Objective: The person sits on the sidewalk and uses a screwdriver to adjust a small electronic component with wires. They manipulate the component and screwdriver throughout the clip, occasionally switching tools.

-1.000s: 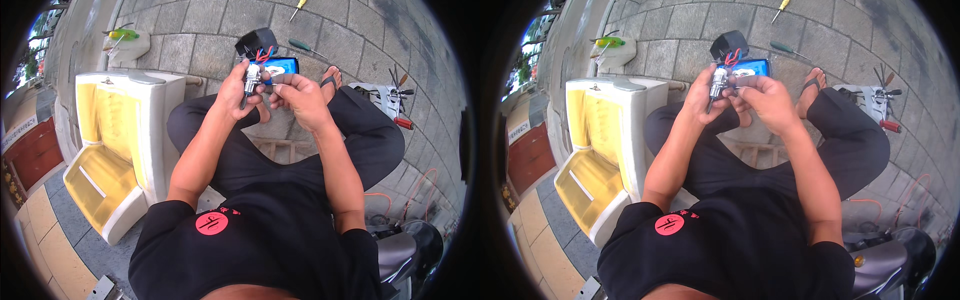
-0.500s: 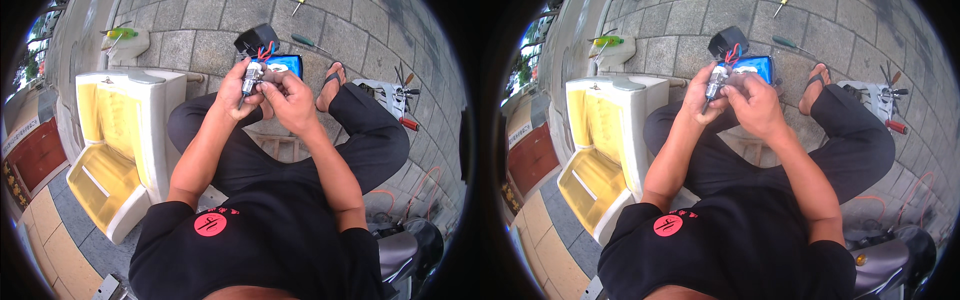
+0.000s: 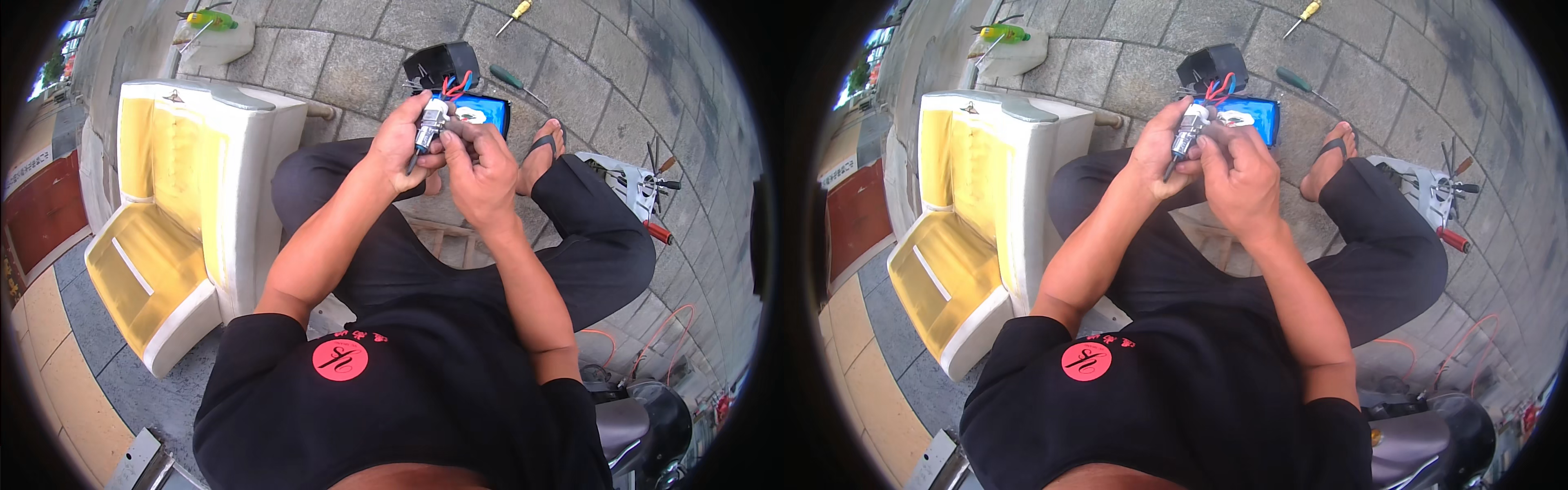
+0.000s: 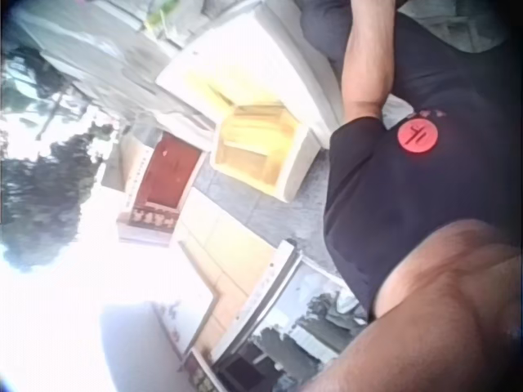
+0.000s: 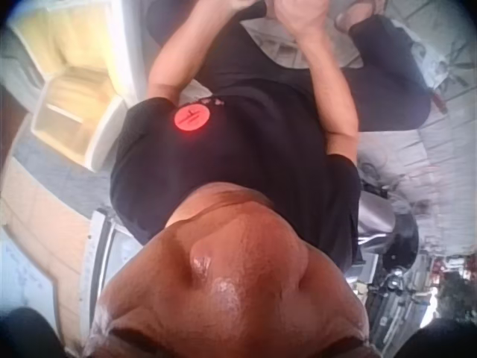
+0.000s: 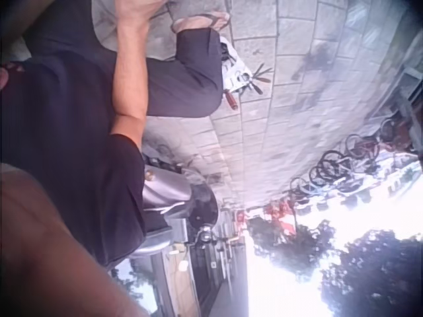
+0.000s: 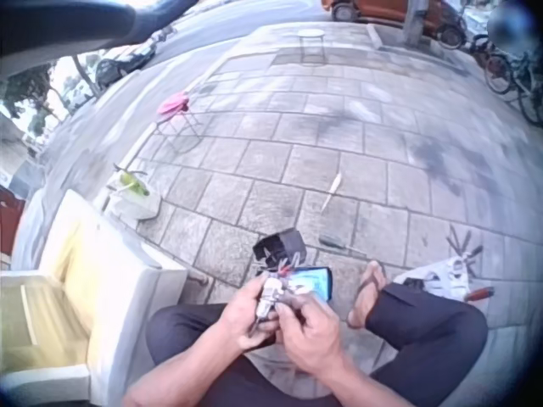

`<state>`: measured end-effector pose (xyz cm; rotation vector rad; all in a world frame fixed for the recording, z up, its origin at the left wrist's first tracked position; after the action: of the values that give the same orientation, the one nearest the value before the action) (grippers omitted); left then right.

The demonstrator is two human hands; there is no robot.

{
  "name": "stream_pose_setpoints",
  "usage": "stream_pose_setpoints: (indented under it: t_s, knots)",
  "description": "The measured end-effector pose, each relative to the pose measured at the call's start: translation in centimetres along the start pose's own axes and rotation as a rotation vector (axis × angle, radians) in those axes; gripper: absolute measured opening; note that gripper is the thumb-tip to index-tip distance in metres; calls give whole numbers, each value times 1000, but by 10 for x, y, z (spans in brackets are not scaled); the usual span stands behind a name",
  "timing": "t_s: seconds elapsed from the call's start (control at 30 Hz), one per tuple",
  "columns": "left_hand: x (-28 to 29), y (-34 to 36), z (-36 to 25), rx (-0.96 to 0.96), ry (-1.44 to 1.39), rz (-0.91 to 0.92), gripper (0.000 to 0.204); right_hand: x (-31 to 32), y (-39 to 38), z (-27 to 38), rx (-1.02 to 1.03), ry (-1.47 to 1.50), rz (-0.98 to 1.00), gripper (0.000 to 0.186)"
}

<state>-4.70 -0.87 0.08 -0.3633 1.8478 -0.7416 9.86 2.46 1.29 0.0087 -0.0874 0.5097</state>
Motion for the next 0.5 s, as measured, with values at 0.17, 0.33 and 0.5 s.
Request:
stream_pose_setpoints:
  t_s: [0.17, 0.33, 0.5]
  knots:
    - [-4, -1, 1, -1, 12, -62, 42, -2, 1, 12, -3, -5, -76, 13]
    - [-2, -1, 3, -26, 35, -40, 39, -1, -2, 7, 221, -279, -84, 16]
    - [1, 3, 6, -62, 13, -39, 41, -3, -3, 14, 434, -520, -60, 29]
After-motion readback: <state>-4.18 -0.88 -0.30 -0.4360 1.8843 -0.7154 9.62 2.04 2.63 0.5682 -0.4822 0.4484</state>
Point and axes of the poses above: each hand's wrist, its own y-axis towards the middle knuckle, its own x-axis out of the back of the hand, z = x × y, the point moved 2 cm from there along y, towards the middle knuckle, and after that the axes turned 2 degrees about z, right-handed, at the moved point
